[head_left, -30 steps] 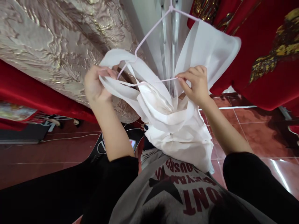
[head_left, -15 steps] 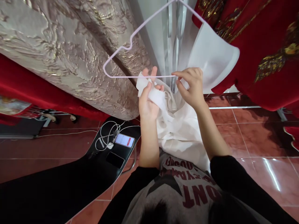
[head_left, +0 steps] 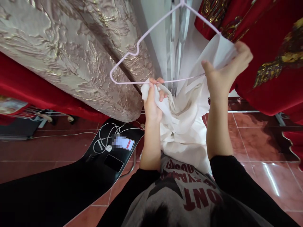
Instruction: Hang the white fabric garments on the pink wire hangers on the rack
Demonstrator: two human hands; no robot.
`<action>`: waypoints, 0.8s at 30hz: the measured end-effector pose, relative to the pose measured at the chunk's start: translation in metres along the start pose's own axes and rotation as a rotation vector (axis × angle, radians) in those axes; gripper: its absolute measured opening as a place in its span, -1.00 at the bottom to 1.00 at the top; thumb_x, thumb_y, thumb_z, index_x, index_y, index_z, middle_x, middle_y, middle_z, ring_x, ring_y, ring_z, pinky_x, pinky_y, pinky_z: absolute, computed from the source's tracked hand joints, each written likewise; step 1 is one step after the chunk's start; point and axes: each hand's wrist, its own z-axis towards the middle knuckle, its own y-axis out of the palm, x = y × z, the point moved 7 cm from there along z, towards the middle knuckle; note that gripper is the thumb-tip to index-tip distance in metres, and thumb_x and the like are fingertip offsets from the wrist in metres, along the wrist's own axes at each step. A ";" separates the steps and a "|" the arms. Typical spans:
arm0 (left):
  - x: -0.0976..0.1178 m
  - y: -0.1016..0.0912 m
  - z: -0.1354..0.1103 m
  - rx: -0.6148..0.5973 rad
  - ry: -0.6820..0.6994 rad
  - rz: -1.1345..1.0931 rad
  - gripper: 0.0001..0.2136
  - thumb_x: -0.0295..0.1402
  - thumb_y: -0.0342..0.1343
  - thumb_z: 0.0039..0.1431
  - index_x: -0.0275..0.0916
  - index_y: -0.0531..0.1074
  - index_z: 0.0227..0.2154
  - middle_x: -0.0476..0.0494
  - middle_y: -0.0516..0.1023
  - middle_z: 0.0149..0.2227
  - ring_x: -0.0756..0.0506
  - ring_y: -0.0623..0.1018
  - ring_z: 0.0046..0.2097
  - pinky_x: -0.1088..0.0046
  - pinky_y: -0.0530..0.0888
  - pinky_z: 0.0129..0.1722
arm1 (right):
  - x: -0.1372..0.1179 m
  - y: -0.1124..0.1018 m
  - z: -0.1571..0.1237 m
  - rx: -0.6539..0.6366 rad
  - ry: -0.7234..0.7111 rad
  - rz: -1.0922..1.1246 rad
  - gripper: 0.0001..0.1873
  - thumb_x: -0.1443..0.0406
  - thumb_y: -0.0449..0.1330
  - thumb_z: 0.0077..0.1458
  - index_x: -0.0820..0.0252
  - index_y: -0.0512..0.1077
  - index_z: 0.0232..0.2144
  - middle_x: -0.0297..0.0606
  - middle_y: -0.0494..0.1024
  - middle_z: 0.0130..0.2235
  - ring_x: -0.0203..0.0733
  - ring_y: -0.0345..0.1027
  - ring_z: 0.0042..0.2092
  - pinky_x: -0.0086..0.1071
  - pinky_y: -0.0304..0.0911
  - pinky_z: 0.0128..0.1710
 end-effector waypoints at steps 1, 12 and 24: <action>-0.001 0.001 0.000 -0.012 0.003 -0.011 -0.70 -0.42 -0.08 0.54 -0.15 0.43 -0.36 -0.03 0.53 -0.20 0.11 0.22 -0.64 0.56 0.47 -0.48 | 0.004 0.001 0.001 0.023 -0.015 -0.020 -0.07 -0.38 0.25 -0.11 0.16 0.23 0.03 0.08 0.30 0.04 0.16 0.18 0.08 0.09 0.18 0.11; 0.005 -0.001 0.002 -0.061 0.007 -0.043 -0.69 -0.46 -0.14 0.56 -0.21 0.41 -0.32 -0.05 0.53 -0.21 0.16 0.24 -0.64 0.64 0.48 -0.49 | 0.046 0.022 0.025 -0.290 0.184 0.263 -0.53 0.25 0.26 0.04 0.26 0.47 0.02 -0.03 0.51 0.03 -0.07 0.36 -0.04 -0.12 0.29 0.06; 0.001 -0.003 0.004 0.051 -0.062 0.010 -0.71 -0.39 -0.05 0.53 -0.14 0.45 -0.36 -0.04 0.54 -0.20 0.10 0.20 -0.66 0.48 0.41 -0.51 | 0.037 -0.007 0.066 -0.088 -0.006 0.284 -0.60 0.50 0.14 -0.12 0.38 0.57 -0.17 -0.06 0.57 -0.12 -0.25 0.40 -0.26 -0.33 0.28 -0.24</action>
